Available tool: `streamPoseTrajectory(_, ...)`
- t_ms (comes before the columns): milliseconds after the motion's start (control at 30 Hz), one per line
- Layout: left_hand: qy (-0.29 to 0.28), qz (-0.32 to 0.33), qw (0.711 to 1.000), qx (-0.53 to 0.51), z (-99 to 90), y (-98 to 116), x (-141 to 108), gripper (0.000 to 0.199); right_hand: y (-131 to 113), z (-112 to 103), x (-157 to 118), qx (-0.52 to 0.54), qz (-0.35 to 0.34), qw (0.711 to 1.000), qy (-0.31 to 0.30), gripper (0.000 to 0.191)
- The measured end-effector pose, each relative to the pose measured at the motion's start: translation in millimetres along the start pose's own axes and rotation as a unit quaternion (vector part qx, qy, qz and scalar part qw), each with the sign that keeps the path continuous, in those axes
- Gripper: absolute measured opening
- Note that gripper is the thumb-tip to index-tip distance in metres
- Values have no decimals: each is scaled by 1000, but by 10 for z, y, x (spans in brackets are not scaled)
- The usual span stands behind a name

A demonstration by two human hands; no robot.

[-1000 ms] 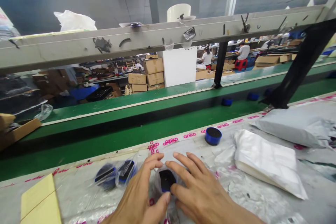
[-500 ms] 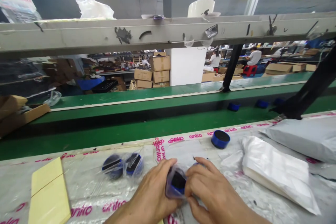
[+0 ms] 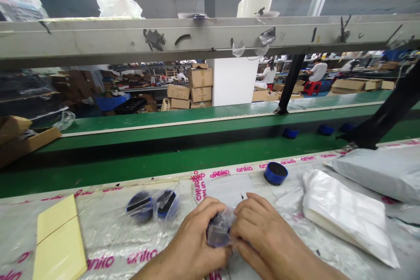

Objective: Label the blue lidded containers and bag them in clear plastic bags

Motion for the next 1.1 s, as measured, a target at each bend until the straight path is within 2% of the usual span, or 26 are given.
streamPoseTrajectory(67, 11, 17, 999, 33, -27, 24, 22, 35, 5, -50, 19, -2, 1, 1000, 23, 19)
streamPoseTrajectory(167, 16, 5, 993, 120, -50, 4, 54, 17, 71, -129, -4, -32, 20, 998, 54, 18)
streamPoseTrajectory(233, 16, -6, 989, 148, -43, -13, 76, 16, 167, -171, -69, -61, 47, 996, 55, 20)
streamPoseTrajectory(333, 9, 4, 992, 125, 30, -1, 106, 10, 344, -223, -215, -99, 105, 988, 50, 52)
streamPoseTrajectory(367, 4, 13, 994, 110, 70, 10, 116, 4, 395, -229, -262, -104, 123, 986, 43, 56)
streamPoseTrajectory(467, 3, 32, 996, 83, 184, 24, 145, 16, 481, -191, -358, -88, 161, 983, 2, 46)
streamPoseTrajectory(567, 34, 31, 994, 103, 229, -2, 164, 26, 510, -149, -383, -53, 187, 981, -12, 16)
streamPoseTrajectory(600, 42, 32, 992, 114, 234, -10, 163, 27, 518, -141, -379, -39, 197, 980, -12, 13)
streamPoseTrajectory(733, 35, 20, 989, 142, 243, -30, 139, 12, 515, -161, -313, 11, 203, 979, -2, 21)
streamPoseTrajectory(867, 51, -41, 985, 162, 217, -22, 181, 79, 499, -196, -242, 37, 178, 983, -2, 23)
streamPoseTrajectory(900, 49, -31, 982, 179, 227, 14, 214, 88, 509, -198, -237, 44, 173, 984, -1, 22)
streamPoseTrajectory(933, 39, -11, 979, 198, 251, 59, 253, 89, 530, -197, -240, 54, 172, 984, 4, 21)
streamPoseTrajectory(967, 25, 15, 976, 218, 286, 106, 294, 81, 562, -187, -252, 67, 175, 982, 10, 19)
streamPoseTrajectory(1033, 0, 46, 967, 250, 362, 164, 364, 47, 644, -125, -295, 103, 182, 978, 13, 16)
streamPoseTrajectory(1067, -4, 42, 964, 261, 394, 166, 391, 36, 685, -79, -319, 114, 180, 977, 21, 15)
streamPoseTrajectory(1100, 1, 43, 960, 277, 425, 168, 409, 35, 709, -19, -335, 117, 164, 979, 28, 16)
Point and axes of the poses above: each hand's wrist, its own x-axis towards the middle knuckle, its own z-axis out of the palm, y = z × x, the point moved 5 cm from there along x, towards the middle knuckle, and after that the axes turned 3 degrees about x, right-handed, at the moved point
